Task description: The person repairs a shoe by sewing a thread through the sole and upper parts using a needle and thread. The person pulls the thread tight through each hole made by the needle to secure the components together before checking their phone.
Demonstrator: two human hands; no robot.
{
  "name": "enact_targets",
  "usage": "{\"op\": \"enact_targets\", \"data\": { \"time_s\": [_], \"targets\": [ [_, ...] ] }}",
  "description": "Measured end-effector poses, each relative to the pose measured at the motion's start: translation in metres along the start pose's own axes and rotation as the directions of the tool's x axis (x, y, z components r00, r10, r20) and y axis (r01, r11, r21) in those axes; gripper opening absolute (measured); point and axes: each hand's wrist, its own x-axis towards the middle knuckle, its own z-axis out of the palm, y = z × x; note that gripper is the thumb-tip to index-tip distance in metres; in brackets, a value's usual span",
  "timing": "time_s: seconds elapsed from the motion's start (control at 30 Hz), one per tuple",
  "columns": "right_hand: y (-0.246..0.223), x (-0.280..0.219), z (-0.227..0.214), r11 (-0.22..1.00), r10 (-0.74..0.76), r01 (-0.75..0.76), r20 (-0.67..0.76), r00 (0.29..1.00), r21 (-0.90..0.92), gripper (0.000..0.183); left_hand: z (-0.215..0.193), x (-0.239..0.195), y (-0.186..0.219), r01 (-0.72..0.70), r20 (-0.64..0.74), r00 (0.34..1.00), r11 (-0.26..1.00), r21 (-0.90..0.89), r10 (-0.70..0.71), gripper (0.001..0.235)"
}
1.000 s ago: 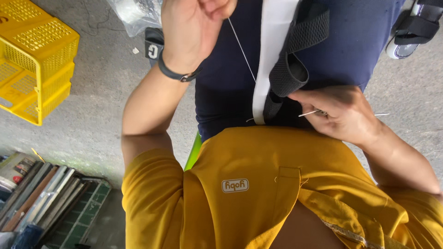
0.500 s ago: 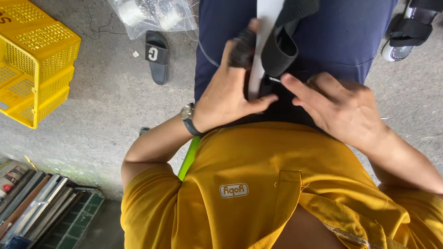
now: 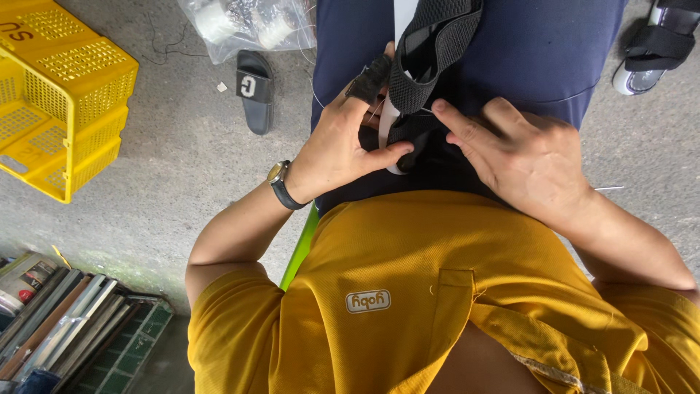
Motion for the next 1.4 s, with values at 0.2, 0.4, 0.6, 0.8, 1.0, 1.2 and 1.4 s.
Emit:
{"op": "enact_targets", "data": {
  "time_s": [0.2, 0.4, 0.6, 0.8, 1.0, 1.2, 1.4],
  "targets": [
    [0.000, 0.001, 0.000, 1.000, -0.003, 0.003, -0.010, 1.000, 0.015, 0.035, -0.007, 0.002, 0.002, 0.006, 0.054, 0.999, 0.997, -0.083, -0.001, 0.098],
    [0.008, -0.002, -0.009, 0.998, -0.015, 0.012, 0.046, 0.999, 0.058, 0.035, -0.025, 0.018, -0.005, -0.033, 0.205, 0.973, 0.945, -0.327, 0.105, 0.069],
    [0.014, -0.006, -0.012, 0.955, 0.019, -0.049, 0.106, 0.994, 0.291, 0.032, -0.015, 0.048, -0.003, -0.073, 0.125, 0.986, 0.967, -0.243, 0.106, 0.089],
    [0.014, 0.002, 0.014, 0.857, 0.061, -0.102, 0.096, 0.993, 0.506, 0.034, 0.003, 0.067, -0.028, -0.171, 0.144, 0.968, 0.960, -0.221, 0.205, 0.150],
    [-0.003, 0.001, 0.033, 0.628, 0.256, -0.332, 0.217, 0.942, 0.704, 0.034, 0.004, 0.061, -0.026, -0.213, 0.116, 0.965, 0.962, -0.174, 0.234, 0.145],
    [0.001, -0.002, 0.027, 0.672, 0.223, -0.246, 0.126, 0.967, 0.698, 0.030, 0.013, 0.051, -0.030, -0.271, 0.044, 0.958, 0.944, -0.190, 0.284, 0.150],
    [0.009, 0.001, 0.019, 0.652, 0.084, -0.263, 0.277, 0.957, 0.712, 0.034, 0.015, 0.052, -0.043, -0.326, 0.028, 0.943, 0.939, -0.108, 0.331, 0.153]
  ]
}}
